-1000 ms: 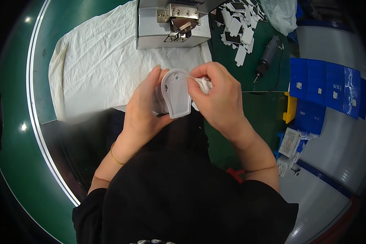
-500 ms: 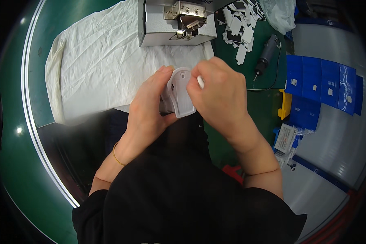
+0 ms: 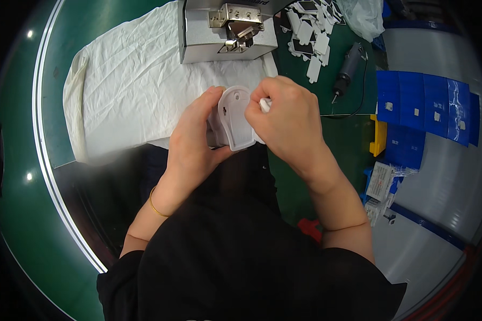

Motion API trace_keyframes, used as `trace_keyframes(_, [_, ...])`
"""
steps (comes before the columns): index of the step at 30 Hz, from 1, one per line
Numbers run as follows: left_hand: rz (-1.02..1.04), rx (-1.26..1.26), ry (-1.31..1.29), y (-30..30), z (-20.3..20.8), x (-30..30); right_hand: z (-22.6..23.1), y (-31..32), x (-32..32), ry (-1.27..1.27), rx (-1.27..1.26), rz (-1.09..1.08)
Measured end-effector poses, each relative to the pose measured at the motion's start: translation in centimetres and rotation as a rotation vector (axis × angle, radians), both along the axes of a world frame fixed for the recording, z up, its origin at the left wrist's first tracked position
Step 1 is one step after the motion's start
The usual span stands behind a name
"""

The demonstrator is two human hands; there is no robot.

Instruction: Assembling small electronic components into a plastic housing using an electric screwdriver.

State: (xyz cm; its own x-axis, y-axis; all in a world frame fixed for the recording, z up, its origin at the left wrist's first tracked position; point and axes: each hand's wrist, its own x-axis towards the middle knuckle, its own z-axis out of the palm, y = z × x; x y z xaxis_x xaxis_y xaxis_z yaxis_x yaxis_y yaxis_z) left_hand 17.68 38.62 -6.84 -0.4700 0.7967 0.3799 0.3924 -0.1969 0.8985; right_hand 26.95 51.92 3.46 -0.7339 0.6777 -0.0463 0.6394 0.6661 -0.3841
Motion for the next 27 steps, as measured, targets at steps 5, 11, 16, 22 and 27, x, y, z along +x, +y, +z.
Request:
trace_keyframes(5, [0.007, -0.009, 0.013, -0.2, -0.2, 0.1, 0.5, 0.2, 0.6, 0.022, -0.097, -0.015])
trace_keyframes(11, [0.02, -0.025, 0.017, -0.1, 0.0, 0.2, -0.3, 0.0, -0.6, 0.112, -0.008, 0.039])
trace_keyframes(16, [0.042, -0.011, 0.034, 0.0, -0.4, 0.2, -1.8, 0.8, 0.2, 0.365, 0.118, 0.136])
trace_keyframes(22, [0.047, 0.01, 0.061, 0.2, -0.7, 0.3, -1.0, 0.5, 2.3, 0.33, -0.021, 0.113])
trace_keyframes(27, [0.04, -0.007, 0.078, 0.3, -0.8, 0.4, -2.5, 0.4, 1.3, 0.318, 0.117, 0.205])
